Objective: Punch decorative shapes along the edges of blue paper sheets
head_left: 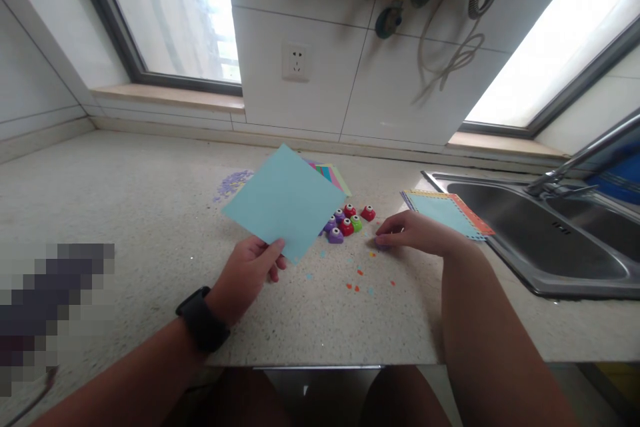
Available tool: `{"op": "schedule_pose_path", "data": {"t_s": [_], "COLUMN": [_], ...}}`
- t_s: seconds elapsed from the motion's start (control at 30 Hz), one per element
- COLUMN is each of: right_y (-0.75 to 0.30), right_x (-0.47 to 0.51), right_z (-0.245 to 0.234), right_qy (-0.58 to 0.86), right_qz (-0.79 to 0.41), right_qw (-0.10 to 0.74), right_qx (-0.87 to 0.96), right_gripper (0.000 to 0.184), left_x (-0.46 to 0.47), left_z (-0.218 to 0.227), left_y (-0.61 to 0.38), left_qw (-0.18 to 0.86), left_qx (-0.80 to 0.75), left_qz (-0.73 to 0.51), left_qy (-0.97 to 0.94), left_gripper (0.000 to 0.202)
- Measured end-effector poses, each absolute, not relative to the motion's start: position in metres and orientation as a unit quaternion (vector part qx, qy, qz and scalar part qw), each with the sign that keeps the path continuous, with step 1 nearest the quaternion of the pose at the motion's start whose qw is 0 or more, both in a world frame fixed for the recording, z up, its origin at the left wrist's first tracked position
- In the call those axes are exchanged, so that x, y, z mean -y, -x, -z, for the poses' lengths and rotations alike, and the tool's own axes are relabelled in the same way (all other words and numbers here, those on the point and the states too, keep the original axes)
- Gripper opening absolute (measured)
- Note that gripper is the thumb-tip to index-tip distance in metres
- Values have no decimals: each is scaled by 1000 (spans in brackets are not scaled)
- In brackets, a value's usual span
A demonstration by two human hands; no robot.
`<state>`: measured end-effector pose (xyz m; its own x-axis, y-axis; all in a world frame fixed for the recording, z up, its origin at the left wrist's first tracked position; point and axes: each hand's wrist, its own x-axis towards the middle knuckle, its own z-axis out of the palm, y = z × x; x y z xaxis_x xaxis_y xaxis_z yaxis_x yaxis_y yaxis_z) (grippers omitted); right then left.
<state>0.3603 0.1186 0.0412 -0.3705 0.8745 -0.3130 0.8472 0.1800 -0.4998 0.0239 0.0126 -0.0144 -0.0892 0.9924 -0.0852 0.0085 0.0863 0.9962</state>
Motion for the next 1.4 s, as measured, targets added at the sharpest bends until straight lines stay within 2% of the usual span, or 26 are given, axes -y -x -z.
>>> {"op": "schedule_pose_path", "data": {"t_s": [0.2,0.53,0.77,1.03,1.27,1.4], "right_y": [-357,-350,-345,-337,-338,-335], "right_x": [-123,-123,-122,-116,-116,-116], "right_z": [-34,-27,-26,-28,-28,-29], "right_qy": [566,469,440,405,401,388], "right_qz": [-299,-422,-405,-410,-434,-465], "right_qw": [53,175,258,159,178,163], "right_qx": [767,756,759,802,787,779], "right_gripper": [46,31,26,25,33,29], "left_x": [-13,-12,-12,-13,-12,-13], "left_z": [17,19,18,19,17,17], "left_y": [-23,-22,-23,-23,-23,-23], "left_qw": [495,499,491,494,480,475], "left_qx": [-539,-529,-531,-529,-538,-540], "left_qz": [-508,-529,-534,-530,-511,-507], "left_qy": [-455,-438,-438,-443,-469,-475], "left_gripper": [32,31,32,34,37,37]}}
